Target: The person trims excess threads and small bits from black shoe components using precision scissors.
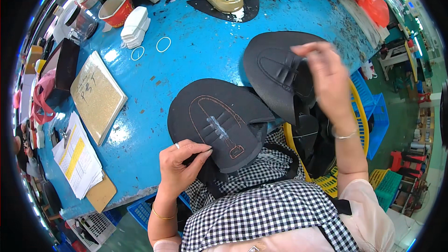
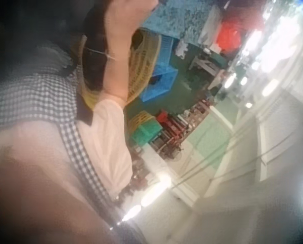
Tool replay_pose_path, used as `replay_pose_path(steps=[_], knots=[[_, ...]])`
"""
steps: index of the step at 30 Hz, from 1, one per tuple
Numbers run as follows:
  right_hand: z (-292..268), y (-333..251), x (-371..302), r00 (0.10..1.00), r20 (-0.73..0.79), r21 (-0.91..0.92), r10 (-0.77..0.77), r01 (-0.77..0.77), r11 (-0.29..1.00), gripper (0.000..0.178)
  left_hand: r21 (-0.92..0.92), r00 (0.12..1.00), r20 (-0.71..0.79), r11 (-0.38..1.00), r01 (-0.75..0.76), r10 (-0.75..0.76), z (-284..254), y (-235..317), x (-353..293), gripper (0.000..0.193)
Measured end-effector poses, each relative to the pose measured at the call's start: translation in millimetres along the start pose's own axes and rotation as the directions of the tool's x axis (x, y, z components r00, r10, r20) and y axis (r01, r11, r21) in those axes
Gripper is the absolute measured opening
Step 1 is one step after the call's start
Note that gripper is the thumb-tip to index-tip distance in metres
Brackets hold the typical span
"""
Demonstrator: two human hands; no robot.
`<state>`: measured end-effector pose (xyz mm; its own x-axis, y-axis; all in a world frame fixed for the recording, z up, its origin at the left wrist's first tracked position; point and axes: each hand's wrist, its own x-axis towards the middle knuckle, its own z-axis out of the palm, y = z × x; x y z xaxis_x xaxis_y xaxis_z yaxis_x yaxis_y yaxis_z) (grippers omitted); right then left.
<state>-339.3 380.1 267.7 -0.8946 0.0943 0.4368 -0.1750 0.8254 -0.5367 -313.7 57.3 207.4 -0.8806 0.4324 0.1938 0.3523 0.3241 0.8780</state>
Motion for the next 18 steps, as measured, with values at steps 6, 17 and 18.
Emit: replay_pose_path(steps=[6, 17, 18], knots=[[59.4, 5.8, -31.8, 0.972, 0.123, -0.374, -0.200, 0.232, 0.898, 0.038, 0.022, 0.998, -0.024, 0.998, 0.053, -0.052, 3.8, 5.0, 4.5, 0.011], [50.7, 76.8, 15.6, 0.953, 0.041, -0.438, -0.301, 0.288, 0.852, 0.033, 0.020, 0.998, 0.007, 0.998, 0.060, -0.060, -1.0, 5.1, 2.1, 0.012], [51.6, 84.6, 20.2, 0.952, 0.030, -0.459, -0.304, 0.283, 0.842, 0.033, -0.019, 0.997, 0.014, 0.997, 0.079, -0.079, -1.4, 3.5, 1.1, 0.011]])
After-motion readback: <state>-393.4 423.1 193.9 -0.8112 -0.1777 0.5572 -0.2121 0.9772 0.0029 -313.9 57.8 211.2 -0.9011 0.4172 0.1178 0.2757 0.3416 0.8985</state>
